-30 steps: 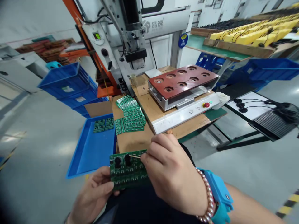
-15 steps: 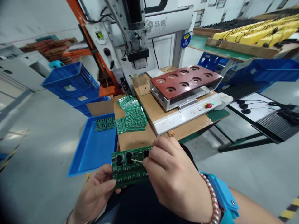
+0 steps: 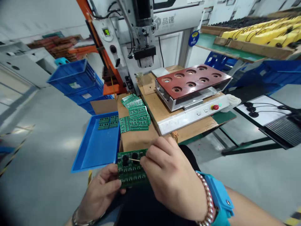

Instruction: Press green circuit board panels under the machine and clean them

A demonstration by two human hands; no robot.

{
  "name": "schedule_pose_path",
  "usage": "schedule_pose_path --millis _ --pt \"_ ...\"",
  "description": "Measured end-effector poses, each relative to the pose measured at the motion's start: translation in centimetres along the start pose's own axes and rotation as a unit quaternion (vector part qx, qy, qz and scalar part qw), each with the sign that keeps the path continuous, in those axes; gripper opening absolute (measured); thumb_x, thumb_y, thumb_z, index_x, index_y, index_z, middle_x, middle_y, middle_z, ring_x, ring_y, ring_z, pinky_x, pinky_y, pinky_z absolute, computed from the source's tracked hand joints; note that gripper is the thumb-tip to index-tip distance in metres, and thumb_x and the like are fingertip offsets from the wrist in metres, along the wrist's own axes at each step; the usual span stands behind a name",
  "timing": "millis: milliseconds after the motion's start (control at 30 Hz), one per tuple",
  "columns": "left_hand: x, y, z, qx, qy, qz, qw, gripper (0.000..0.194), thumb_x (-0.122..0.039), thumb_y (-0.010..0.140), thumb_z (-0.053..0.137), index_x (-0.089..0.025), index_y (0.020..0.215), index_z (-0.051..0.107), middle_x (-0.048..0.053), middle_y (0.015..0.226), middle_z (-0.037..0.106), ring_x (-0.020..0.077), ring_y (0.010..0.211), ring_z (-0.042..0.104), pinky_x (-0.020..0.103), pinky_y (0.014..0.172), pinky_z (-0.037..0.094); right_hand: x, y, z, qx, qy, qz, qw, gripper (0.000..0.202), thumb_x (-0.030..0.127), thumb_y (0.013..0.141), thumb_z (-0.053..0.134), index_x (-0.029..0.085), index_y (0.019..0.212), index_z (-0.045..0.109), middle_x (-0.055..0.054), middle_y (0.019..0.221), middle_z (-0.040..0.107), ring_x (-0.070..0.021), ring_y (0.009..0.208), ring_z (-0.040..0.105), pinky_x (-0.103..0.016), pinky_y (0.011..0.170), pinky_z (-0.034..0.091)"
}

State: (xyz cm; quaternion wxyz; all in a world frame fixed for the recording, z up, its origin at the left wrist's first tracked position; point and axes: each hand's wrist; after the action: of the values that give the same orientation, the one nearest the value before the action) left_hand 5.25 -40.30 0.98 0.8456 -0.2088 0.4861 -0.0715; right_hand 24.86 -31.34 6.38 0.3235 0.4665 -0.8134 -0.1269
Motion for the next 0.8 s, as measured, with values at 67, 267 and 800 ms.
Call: schedule_pose_path --millis 67,267,800 --pt "0.0 0.07 0.03 -0.002 -0.005 -0.003 1.0 0.018 -0.019 0.056 0.08 -0.018 0.071 0.071 -0.001 0.065 0.067 0.0116 0.058 0.059 0.02 0.048 0.052 -0.05 0.02 0.03 -0.01 0.001 0.0 1.0 0.015 0.005 0.079 0.05 0.015 0.081 0.06 -0.003 0.07 0.052 -0.0154 0.077 0.043 -0.033 0.067 0.033" --pt "0.16 0.22 -0.13 -0.008 -0.008 -0.004 1.0 0.019 -0.019 0.055 0.081 -0.018 0.071 0.07 0.0 0.066 0.067 0.0127 0.059 0.059 0.021 0.048 0.052 0.13 -0.14 0.13 0.004 0.004 -0.001 1.0 0.016 0.004 0.078 0.049 0.015 0.082 0.06 -0.002 0.069 0.051 -0.0151 0.075 0.043 -0.032 0.066 0.032" --pt "0.28 0.19 -0.1 0.011 -0.008 0.001 1.0 0.016 -0.017 0.058 0.079 -0.019 0.072 0.07 -0.001 0.067 0.067 0.0115 0.059 0.059 0.02 0.049 0.052 0.51 -0.44 0.05 0.029 0.011 0.0 1.0 0.017 0.004 0.079 0.047 0.015 0.081 0.06 -0.002 0.069 0.05 -0.0144 0.074 0.04 -0.032 0.066 0.03"
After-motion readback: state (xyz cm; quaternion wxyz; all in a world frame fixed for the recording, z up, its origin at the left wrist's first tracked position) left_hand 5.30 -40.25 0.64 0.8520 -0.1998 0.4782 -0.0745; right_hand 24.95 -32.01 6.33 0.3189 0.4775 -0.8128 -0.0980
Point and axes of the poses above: each hand's wrist, its own y-axis towards the middle knuckle, its own z-axis out of the palm, x = y × z
